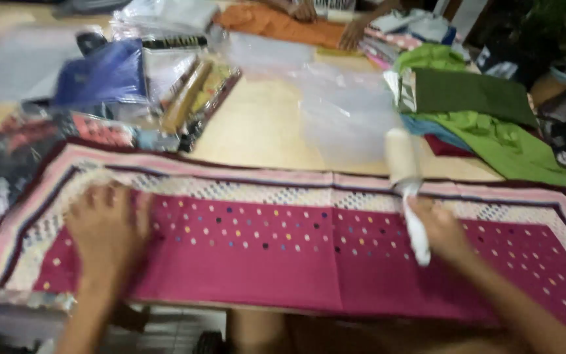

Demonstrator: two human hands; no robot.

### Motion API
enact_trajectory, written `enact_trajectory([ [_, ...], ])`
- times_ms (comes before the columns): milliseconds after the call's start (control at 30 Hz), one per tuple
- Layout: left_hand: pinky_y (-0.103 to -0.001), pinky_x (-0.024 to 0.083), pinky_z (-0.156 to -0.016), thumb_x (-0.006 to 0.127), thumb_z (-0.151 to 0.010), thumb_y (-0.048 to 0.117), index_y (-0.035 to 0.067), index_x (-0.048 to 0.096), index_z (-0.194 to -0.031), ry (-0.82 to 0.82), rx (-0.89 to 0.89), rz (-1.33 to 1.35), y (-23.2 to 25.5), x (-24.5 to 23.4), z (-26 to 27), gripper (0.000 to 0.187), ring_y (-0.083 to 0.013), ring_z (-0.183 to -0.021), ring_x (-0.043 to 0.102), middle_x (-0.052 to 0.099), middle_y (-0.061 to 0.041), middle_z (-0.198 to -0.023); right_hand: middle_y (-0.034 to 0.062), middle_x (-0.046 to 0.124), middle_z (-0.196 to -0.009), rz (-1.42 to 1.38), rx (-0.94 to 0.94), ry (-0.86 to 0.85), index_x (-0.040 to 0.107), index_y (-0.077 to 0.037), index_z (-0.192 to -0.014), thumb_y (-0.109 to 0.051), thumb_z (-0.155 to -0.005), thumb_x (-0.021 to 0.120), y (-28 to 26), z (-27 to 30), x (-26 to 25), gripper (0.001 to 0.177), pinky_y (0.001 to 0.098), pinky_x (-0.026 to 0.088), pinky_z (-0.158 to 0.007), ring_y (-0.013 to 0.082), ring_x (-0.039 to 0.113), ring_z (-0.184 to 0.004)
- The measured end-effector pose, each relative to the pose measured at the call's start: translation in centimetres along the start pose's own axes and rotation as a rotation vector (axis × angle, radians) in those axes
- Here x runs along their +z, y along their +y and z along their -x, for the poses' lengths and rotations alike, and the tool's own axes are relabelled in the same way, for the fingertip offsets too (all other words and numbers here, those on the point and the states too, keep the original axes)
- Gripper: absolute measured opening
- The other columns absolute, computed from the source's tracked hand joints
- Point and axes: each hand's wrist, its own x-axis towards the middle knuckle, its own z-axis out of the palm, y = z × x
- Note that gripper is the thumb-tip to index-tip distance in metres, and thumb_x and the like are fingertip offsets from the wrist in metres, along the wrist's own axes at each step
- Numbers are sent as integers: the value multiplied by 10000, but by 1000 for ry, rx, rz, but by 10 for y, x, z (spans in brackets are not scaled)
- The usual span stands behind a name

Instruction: Using a lint roller to clean a piece of fabric and then folding it on a workspace.

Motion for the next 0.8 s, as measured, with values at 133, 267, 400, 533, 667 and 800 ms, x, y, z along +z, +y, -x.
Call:
enact_trajectory([
  [133,-441,501,-705,630,-901,470,73,694,-873,-434,-217,766,99,-87,-23,404,-305,-756,633,680,-107,-803,230,668,-728,-161,204,-219,654,36,-1168,-368,-1021,485,-42,48,47,462,430,468,-382,335,607,-485],
  [267,-407,551,-564,481,-824,723,48,647,-981,-940,76,1176,177,-140,-18,713,-284,-585,676,691,-103,-705,311,698,-676,-402,94,-414,590,101,-1149,-280,-993,504,-44,84,75,421,371,415,-319,306,560,-383],
  [400,-454,585,-540,496,-861,627,-73,494,-1059,-930,251,1388,225,-138,-6,728,-384,-575,716,680,-174,-688,295,743,-1004,-444,154,-318,606,102,-1313,-209,-945,576,-36,105,86,482,397,542,-642,327,692,-791],
  [533,-393,582,-521,591,-899,483,-64,507,-1038,-935,214,1426,215,-137,2,570,-329,-568,723,709,-175,-720,270,790,-858,-395,30,-520,717,144,-1102,-157,-984,535,-21,93,70,372,414,596,-657,306,725,-724],
  [667,-443,546,-483,567,-1001,222,-44,501,-1078,-822,180,1203,187,-144,22,285,-354,-507,668,686,-180,-693,193,775,-1160,-346,-280,-917,578,55,-1214,-261,-993,502,-44,87,47,393,405,656,-841,303,790,-988],
  [800,-486,486,-383,534,-1047,295,13,487,-1014,-628,126,809,167,-150,55,288,-382,-371,596,643,-131,-581,65,784,-1170,569,-677,-293,737,-151,-1172,-243,-902,608,-45,50,34,313,300,613,-525,181,736,-569],
])
